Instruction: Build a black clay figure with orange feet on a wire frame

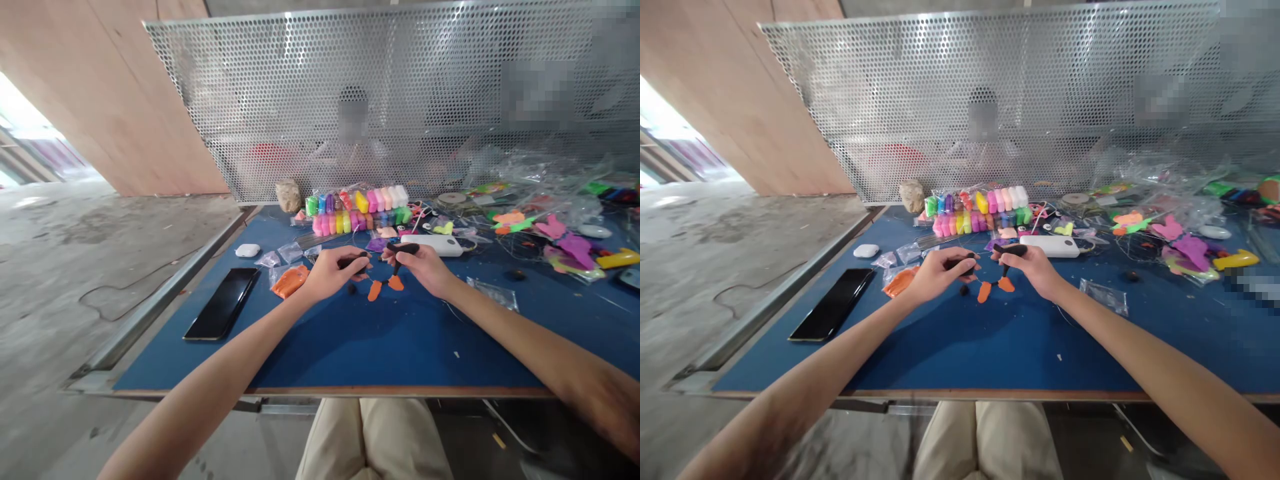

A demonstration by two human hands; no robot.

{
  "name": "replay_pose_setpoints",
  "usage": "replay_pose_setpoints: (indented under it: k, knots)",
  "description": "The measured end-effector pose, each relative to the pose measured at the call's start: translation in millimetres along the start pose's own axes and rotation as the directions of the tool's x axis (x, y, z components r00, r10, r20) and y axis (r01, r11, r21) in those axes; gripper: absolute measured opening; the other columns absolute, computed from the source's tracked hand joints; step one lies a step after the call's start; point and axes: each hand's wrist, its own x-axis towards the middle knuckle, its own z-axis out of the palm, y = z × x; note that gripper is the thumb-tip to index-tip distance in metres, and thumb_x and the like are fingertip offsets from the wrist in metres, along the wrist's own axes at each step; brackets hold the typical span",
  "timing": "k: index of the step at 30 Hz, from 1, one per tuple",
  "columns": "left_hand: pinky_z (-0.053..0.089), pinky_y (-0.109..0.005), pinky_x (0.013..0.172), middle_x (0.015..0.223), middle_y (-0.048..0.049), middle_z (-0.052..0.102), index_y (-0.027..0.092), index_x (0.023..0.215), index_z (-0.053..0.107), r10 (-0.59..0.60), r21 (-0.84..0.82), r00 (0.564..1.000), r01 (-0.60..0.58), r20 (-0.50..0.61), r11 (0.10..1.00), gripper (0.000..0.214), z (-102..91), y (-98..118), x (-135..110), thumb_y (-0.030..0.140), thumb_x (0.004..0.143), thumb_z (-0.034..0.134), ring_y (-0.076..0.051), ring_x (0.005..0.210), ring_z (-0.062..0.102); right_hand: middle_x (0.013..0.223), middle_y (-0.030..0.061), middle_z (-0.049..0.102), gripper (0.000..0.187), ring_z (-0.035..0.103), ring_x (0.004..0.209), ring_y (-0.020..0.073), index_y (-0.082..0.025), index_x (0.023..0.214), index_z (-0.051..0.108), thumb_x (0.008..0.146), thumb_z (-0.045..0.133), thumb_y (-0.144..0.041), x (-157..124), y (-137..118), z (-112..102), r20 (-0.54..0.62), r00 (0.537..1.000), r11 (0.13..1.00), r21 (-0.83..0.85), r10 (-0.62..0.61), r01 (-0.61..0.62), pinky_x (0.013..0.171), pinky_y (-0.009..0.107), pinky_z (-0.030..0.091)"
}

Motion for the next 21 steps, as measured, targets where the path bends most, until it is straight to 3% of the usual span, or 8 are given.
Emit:
replay_pose_setpoints:
  k: [4,8,9,11,13,14,17,21]
  knots:
    - [0.063,-0.038,0.083,0.105,-0.0096,0.074,0.016,0.109,0.066,-0.014,-0.07,0.998,0.01,-0.057,0.997,0.038,-1.4,-4.0,3.7,0.049,0.09,0.066,-0.022,0.09,0.075,0.102,0.0066,0.078,0.032,0.071,0.094,0.0231,-0.023,0.104,0.078,0.081,0.078,-0.046,-2.6,-7.3,-3.2,0.106,0.994,0.994,-0.107,0.027,-0.016,0.09,0.039,0.055]
    - [0.057,-0.037,0.09,0.11,-0.0088,0.069,0.019,0.111,0.058,0.128,0.156,0.973,-0.099,-0.191,0.983,0.036,-3.0,-10.8,7.2,0.046,0.09,0.068,-0.02,0.099,0.069,0.093,0.0055,0.078,0.027,0.071,0.092,0.0238,-0.022,0.092,0.077,0.085,0.073,-0.048,-5.3,-21.5,-0.4,0.004,0.996,0.941,-0.328,-0.09,0.086,0.085,0.037,0.055]
    - [0.056,-0.037,0.089,0.113,-0.0089,0.065,0.02,0.113,0.053,0.195,0.243,0.934,-0.123,-0.299,0.962,0.04,-4.1,-12.6,8.0,0.046,0.088,0.07,-0.019,0.1,0.067,0.09,0.0054,0.077,0.028,0.071,0.088,0.0234,-0.021,0.09,0.076,0.087,0.071,-0.049,-6.2,-25.0,0.6,-0.016,0.992,0.915,-0.387,-0.126,0.111,0.083,0.037,0.055]
    - [0.053,-0.038,0.088,0.116,-0.0094,0.055,0.021,0.114,0.045,0.384,0.439,0.764,-0.148,-0.518,0.886,0.05,-7.1,-14.2,8.9,0.046,0.083,0.075,-0.019,0.102,0.061,0.082,0.005,0.075,0.029,0.07,0.079,0.0221,-0.021,0.091,0.074,0.091,0.066,-0.049,-7.9,-30.7,1.8,-0.044,0.983,0.872,-0.471,-0.176,0.135,0.076,0.036,0.055]
    - [0.05,-0.041,0.09,0.117,-0.0103,0.05,0.021,0.114,0.042,0.593,0.639,0.583,-0.158,-0.555,0.753,0.056,-9.9,-11.0,8.0,0.047,0.079,0.079,-0.022,0.108,0.055,0.084,0.0057,0.074,0.028,0.069,0.078,0.0224,-0.021,0.096,0.072,0.092,0.065,-0.047,-9.3,-34.4,1.8,-0.062,0.963,0.811,-0.555,-0.261,0.184,0.073,0.037,0.056]
    - [0.049,-0.042,0.092,0.117,-0.0108,0.05,0.021,0.116,0.043,0.679,0.722,0.543,-0.179,-0.494,0.668,0.058,-10.5,-7.4,6.7,0.047,0.078,0.079,-0.024,0.111,0.054,0.088,0.0065,0.074,0.025,0.069,0.081,0.0232,-0.021,0.098,0.072,0.092,0.065,-0.045,-9.8,-35.8,1.5,-0.05,0.941,0.752,-0.616,-0.334,0.234,0.075,0.038,0.056]
    - [0.042,-0.047,0.102,0.123,-0.0121,0.057,0.021,0.124,0.049,0.769,0.868,0.602,-0.242,-0.216,0.433,0.063,-7.1,7.4,0.5,0.051,0.078,0.08,-0.028,0.12,0.053,0.095,0.0069,0.075,0.016,0.069,0.091,0.0243,-0.023,0.101,0.073,0.093,0.067,-0.036,-11.4,-39.3,1.6,0.13,0.829,0.465,-0.775,-0.544,0.427,0.086,0.042,0.052]
    - [0.04,-0.041,0.103,0.122,-0.0072,0.07,0.024,0.128,0.058,0.686,0.894,0.722,-0.361,0.088,0.265,0.045,1.3,18.6,-5.8,0.044,0.09,0.071,-0.025,0.12,0.059,0.088,0.0046,0.074,0.014,0.067,0.089,0.0218,-0.025,0.106,0.073,0.094,0.068,-0.028,-14.3,-42.7,6.6,0.36,0.718,0.213,-0.791,-0.595,0.574,0.088,0.041,0.049]
